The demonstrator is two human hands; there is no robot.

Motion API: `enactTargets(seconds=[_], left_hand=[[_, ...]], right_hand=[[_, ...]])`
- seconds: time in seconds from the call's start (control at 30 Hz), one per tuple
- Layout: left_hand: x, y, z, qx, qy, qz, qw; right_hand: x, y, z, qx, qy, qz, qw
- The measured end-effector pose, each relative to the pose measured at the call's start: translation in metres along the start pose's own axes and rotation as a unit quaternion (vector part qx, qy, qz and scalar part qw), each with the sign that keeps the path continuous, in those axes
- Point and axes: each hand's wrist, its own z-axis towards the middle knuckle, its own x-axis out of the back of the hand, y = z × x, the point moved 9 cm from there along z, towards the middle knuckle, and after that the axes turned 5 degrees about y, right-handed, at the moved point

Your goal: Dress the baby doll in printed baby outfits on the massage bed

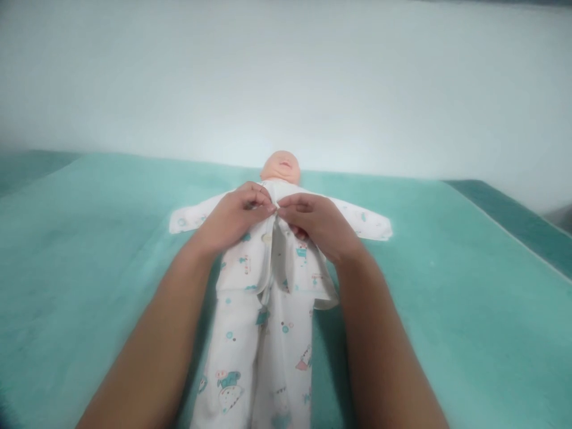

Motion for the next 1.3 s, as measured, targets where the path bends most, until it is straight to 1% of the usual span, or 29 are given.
enactTargets(seconds=[0.23,0.4,0.53,0.73,0.83,0.93,1.0,1.1,1.17,1.2,1.3], left_hand=[[-0.001,0.002,0.001,-0.002,-0.011,0.009,1.0],[-0.002,0.002,0.001,0.022,-0.018,0.008,1.0],[-0.001,0.001,0.0,0.042,-0.008,0.007,0.999],[-0.001,-0.002,-0.002,0.065,-0.009,-0.013,0.998],[0.001,-0.008,-0.004,0.106,-0.002,-0.021,0.994],[0.002,-0.015,-0.008,0.15,0.006,-0.032,0.988],[0.002,-0.017,-0.009,0.156,0.008,-0.038,0.987],[0.003,-0.015,-0.009,0.152,0.01,-0.037,0.988],[0.004,-0.012,-0.009,0.146,0.008,-0.035,0.989],[0.004,-0.01,-0.01,0.141,0.005,-0.038,0.989],[0.008,-0.001,-0.011,0.124,-0.004,-0.055,0.991]], right_hand=[[-0.007,-0.007,-0.004,0.005,-0.021,-0.027,0.999],[-0.013,-0.012,-0.008,0.018,-0.024,-0.074,0.997],[-0.015,-0.015,-0.011,0.028,-0.015,-0.105,0.994],[-0.013,-0.014,-0.01,0.023,-0.02,-0.074,0.997],[-0.013,-0.014,-0.01,0.019,-0.018,-0.057,0.998],[-0.01,-0.011,-0.007,0.012,-0.001,-0.034,0.999],[-0.008,-0.009,-0.005,0.008,0.008,-0.012,1.0],[-0.009,-0.011,-0.005,0.016,0.004,0.004,1.0],[-0.012,-0.016,-0.009,0.025,-0.009,-0.025,0.999],[-0.014,-0.018,-0.012,0.027,-0.018,-0.057,0.998],[-0.018,-0.023,-0.023,0.025,-0.039,-0.197,0.979]])
